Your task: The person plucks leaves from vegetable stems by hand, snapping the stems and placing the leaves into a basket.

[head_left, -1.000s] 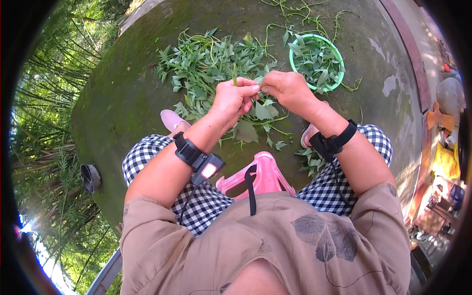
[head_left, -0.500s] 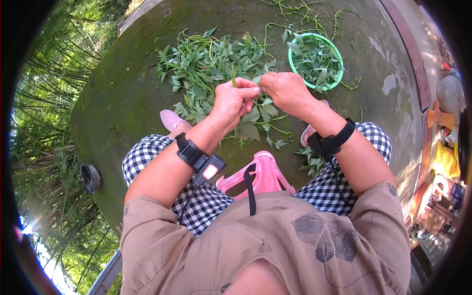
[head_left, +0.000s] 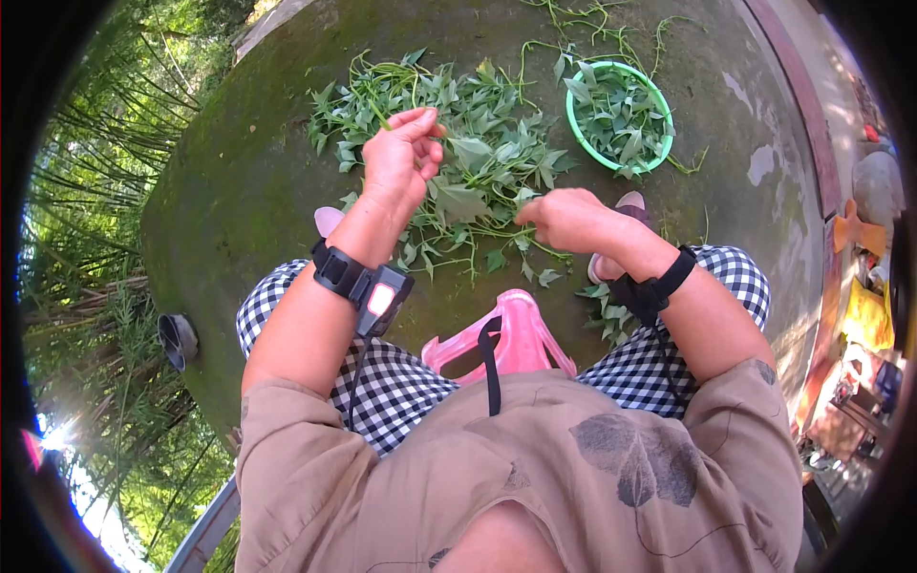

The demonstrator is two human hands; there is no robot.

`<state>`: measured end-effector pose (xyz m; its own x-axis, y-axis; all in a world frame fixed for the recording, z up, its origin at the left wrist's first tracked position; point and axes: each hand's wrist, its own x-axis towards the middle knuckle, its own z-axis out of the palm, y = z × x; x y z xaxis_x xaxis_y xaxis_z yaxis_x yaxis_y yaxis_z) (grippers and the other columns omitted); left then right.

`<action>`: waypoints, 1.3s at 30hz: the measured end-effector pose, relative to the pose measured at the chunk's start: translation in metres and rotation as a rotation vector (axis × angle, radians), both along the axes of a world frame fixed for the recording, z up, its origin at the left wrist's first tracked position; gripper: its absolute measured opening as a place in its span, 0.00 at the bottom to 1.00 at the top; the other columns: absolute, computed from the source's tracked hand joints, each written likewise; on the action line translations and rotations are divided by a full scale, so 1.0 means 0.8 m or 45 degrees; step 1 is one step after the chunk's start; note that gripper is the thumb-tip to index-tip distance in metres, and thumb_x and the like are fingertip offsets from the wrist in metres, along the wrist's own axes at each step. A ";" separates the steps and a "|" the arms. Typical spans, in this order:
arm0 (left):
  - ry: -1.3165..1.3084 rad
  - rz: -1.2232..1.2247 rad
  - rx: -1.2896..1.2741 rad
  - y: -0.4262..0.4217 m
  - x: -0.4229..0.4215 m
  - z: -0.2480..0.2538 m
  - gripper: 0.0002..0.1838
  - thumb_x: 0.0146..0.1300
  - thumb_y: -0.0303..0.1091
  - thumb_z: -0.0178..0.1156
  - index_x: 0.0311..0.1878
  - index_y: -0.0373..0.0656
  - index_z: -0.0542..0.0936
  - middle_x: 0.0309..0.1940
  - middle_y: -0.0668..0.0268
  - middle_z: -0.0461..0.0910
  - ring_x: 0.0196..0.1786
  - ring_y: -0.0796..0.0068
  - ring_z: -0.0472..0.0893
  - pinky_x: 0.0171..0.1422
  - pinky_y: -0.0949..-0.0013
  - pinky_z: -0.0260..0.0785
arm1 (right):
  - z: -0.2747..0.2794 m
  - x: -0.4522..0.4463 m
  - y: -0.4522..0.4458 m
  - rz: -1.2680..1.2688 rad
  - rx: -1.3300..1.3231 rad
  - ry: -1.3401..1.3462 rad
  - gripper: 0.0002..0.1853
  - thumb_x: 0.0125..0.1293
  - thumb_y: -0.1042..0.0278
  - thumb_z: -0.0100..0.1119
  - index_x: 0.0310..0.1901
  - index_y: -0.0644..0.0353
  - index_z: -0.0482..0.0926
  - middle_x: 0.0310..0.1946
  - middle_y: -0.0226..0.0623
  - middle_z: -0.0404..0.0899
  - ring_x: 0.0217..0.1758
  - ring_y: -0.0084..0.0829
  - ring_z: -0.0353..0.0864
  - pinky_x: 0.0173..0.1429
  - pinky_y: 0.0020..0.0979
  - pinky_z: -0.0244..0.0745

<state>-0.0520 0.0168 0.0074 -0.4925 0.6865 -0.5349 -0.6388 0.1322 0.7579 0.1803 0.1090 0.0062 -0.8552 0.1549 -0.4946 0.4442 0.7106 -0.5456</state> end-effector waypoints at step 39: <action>-0.667 -0.318 0.085 0.018 0.034 -0.010 0.16 0.68 0.40 0.55 0.48 0.37 0.78 0.37 0.58 0.82 0.27 0.74 0.75 0.23 0.72 0.62 | 0.006 -0.029 -0.002 -0.697 -0.844 0.216 0.13 0.61 0.61 0.66 0.43 0.61 0.83 0.33 0.27 0.81 0.35 0.20 0.75 0.38 0.24 0.68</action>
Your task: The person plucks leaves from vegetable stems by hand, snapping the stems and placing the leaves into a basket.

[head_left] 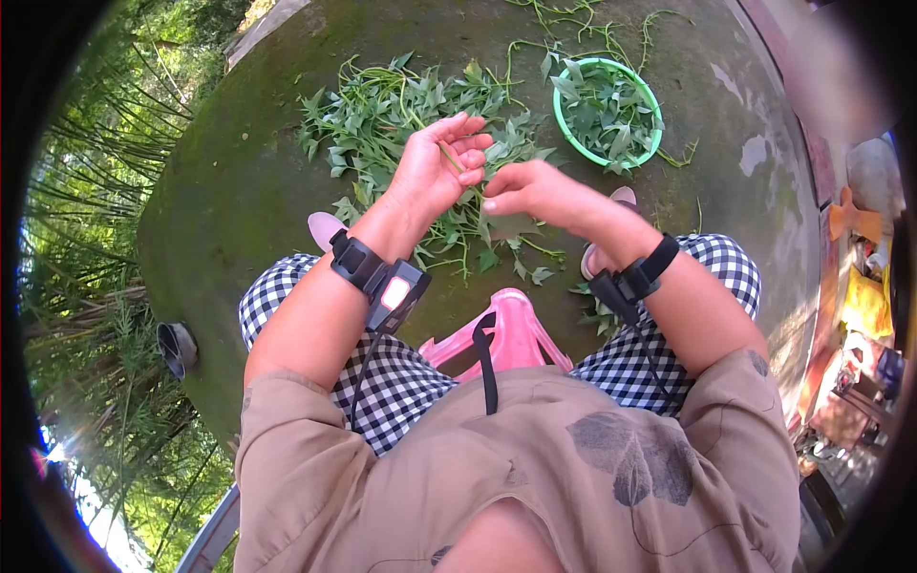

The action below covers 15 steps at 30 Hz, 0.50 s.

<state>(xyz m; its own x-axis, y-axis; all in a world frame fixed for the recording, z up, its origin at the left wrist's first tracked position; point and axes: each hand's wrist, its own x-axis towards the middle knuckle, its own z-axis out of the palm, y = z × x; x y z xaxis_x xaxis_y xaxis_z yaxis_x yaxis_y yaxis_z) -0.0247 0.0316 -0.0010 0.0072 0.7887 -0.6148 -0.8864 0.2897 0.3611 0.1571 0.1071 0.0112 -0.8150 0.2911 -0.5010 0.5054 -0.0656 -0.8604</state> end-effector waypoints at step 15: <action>0.618 -0.077 0.065 -0.004 -0.007 0.026 0.16 0.74 0.35 0.49 0.56 0.36 0.76 0.39 0.64 0.81 0.40 0.74 0.80 0.44 0.68 0.74 | 0.006 -0.029 0.024 -0.315 0.542 -0.029 0.13 0.56 0.59 0.66 0.36 0.60 0.83 0.30 0.39 0.83 0.37 0.34 0.83 0.43 0.37 0.75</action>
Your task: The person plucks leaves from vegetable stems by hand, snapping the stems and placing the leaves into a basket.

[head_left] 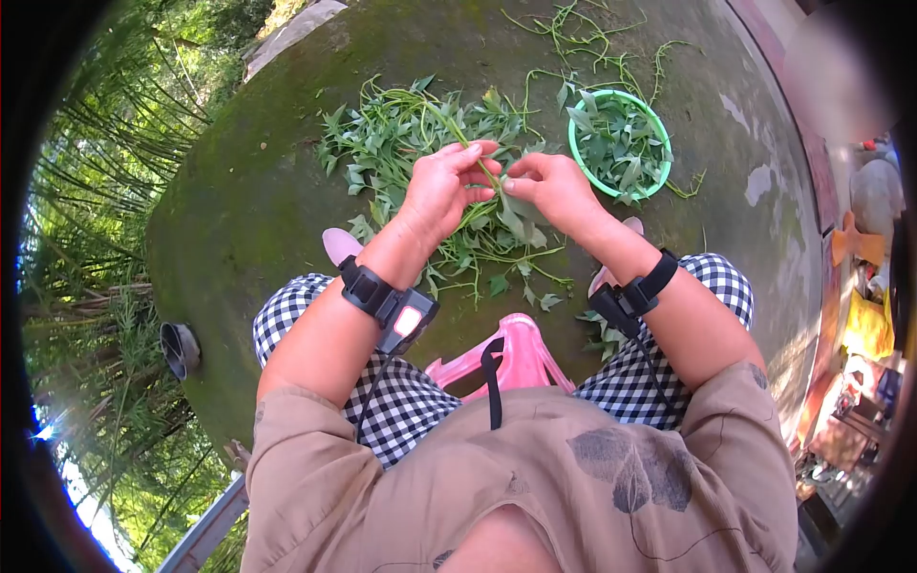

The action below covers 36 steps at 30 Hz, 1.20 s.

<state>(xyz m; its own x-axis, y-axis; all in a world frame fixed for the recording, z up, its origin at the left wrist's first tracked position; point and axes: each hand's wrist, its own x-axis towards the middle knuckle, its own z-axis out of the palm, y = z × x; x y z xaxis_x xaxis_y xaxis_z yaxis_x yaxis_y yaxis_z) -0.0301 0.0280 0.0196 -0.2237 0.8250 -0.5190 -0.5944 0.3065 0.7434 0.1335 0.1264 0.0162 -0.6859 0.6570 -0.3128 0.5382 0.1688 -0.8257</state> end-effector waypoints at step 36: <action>0.106 0.180 0.017 -0.002 -0.045 0.051 0.08 0.66 0.30 0.61 0.44 0.36 0.79 0.24 0.71 0.74 0.18 0.87 0.65 0.17 0.81 0.51 | 0.019 -0.018 0.023 0.114 0.222 0.049 0.09 0.56 0.75 0.64 0.40 0.63 0.80 0.27 0.31 0.80 0.33 0.21 0.77 0.40 0.29 0.74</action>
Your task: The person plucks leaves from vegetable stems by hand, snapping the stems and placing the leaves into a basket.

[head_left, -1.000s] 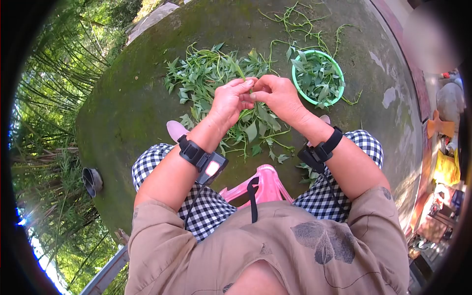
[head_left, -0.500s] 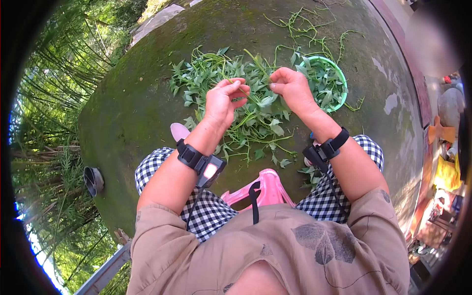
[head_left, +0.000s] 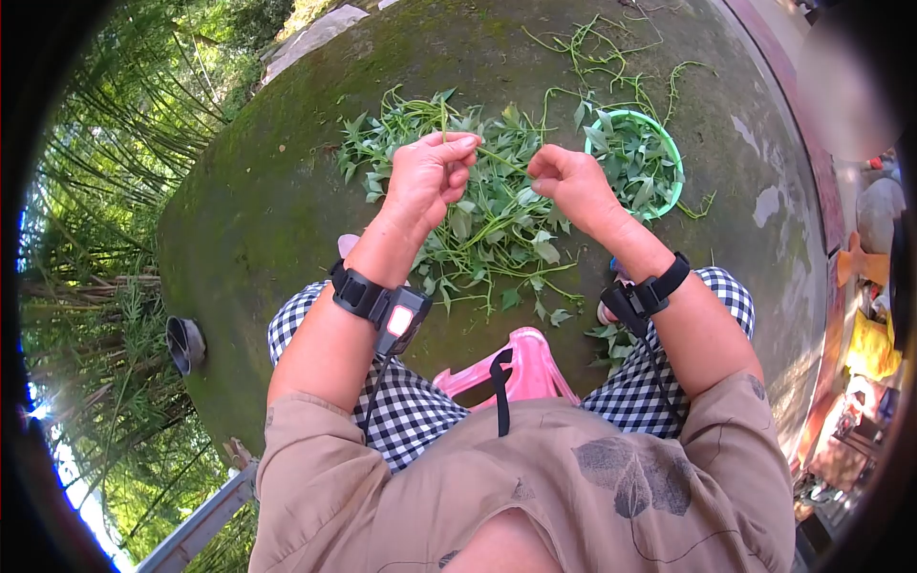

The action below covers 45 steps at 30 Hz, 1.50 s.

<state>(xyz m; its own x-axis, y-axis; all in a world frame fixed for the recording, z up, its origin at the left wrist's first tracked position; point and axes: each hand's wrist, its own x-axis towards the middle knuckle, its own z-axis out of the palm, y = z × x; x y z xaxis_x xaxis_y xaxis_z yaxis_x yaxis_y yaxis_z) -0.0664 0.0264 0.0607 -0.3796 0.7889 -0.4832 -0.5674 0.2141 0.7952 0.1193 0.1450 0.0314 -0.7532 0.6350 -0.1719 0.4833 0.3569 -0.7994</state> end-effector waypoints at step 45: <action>-0.030 -0.197 -0.117 -0.004 0.037 -0.004 0.06 0.59 0.28 0.59 0.27 0.43 0.74 0.18 0.76 0.64 0.17 0.86 0.59 0.19 0.77 0.48 | 0.010 -0.011 -0.025 -0.007 0.044 0.508 0.04 0.52 0.74 0.67 0.31 0.57 0.81 0.26 0.30 0.79 0.33 0.28 0.81 0.36 0.32 0.74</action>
